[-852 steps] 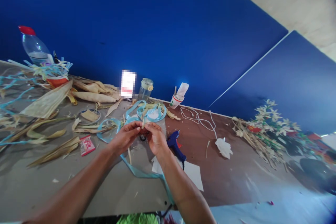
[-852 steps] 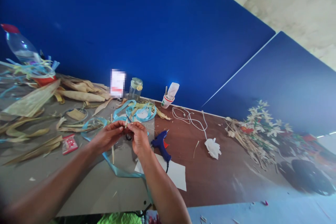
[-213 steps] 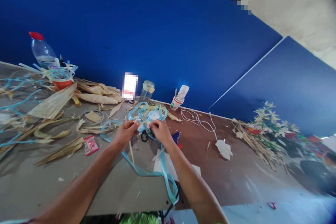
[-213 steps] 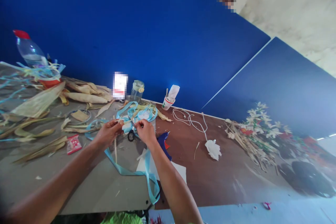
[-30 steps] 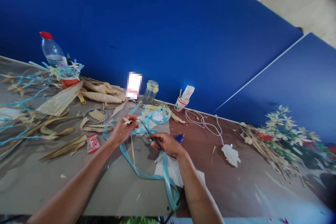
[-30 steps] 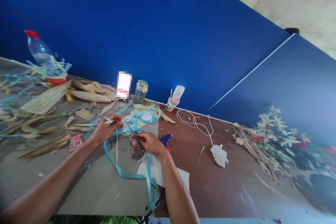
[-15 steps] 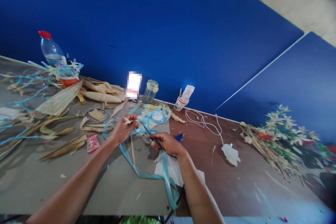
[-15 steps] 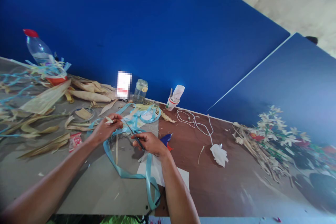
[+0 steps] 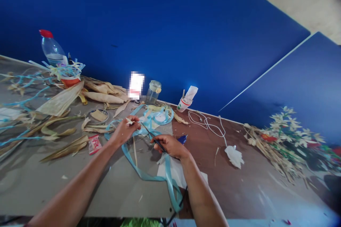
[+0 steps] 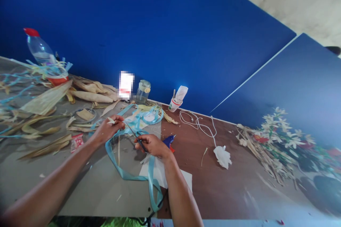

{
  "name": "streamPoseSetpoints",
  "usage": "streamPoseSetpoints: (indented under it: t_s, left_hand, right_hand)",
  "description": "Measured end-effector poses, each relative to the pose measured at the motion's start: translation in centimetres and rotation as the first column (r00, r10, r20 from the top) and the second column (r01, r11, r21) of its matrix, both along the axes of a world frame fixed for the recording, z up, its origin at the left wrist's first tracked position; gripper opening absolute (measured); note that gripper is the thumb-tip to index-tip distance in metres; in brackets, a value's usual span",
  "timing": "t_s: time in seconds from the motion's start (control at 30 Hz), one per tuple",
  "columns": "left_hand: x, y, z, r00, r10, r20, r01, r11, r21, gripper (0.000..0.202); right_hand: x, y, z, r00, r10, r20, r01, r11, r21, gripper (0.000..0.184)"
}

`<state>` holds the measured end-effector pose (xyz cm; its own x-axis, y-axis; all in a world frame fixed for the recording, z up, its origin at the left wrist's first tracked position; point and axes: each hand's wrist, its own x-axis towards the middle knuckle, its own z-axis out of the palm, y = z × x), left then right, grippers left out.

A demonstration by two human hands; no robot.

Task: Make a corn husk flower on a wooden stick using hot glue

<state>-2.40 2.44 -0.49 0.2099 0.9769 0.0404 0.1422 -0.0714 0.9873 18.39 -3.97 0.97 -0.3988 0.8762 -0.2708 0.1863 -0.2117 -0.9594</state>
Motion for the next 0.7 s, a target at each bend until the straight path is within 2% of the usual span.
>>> streamPoseSetpoints:
  t_s: [0.27,0.47,0.57,0.7]
  left_hand:
    - [-0.1,0.0,0.4,1.000,0.016,0.018,-0.016,0.999,-0.034,0.027]
    - [-0.3,0.2,0.2,0.999,0.017,0.027,-0.016,0.999,-0.045,0.030]
    - [-0.4,0.3,0.2,0.999,0.017,0.048,-0.014,0.997,-0.072,0.031]
    - [-0.2,0.0,0.0,0.995,0.030,0.091,-0.020,0.994,-0.110,0.035]
  right_hand:
    - [0.2,0.3,-0.8,1.000,0.011,0.002,-0.011,1.000,-0.011,0.032]
    - [0.7,0.4,-1.7,0.999,0.022,0.047,-0.023,0.999,0.030,0.030]
    - [0.7,0.2,-1.3,0.999,-0.020,0.042,0.019,0.999,0.037,0.031]
    - [0.1,0.0,-0.5,0.992,-0.113,-0.051,0.116,0.992,0.052,0.034]
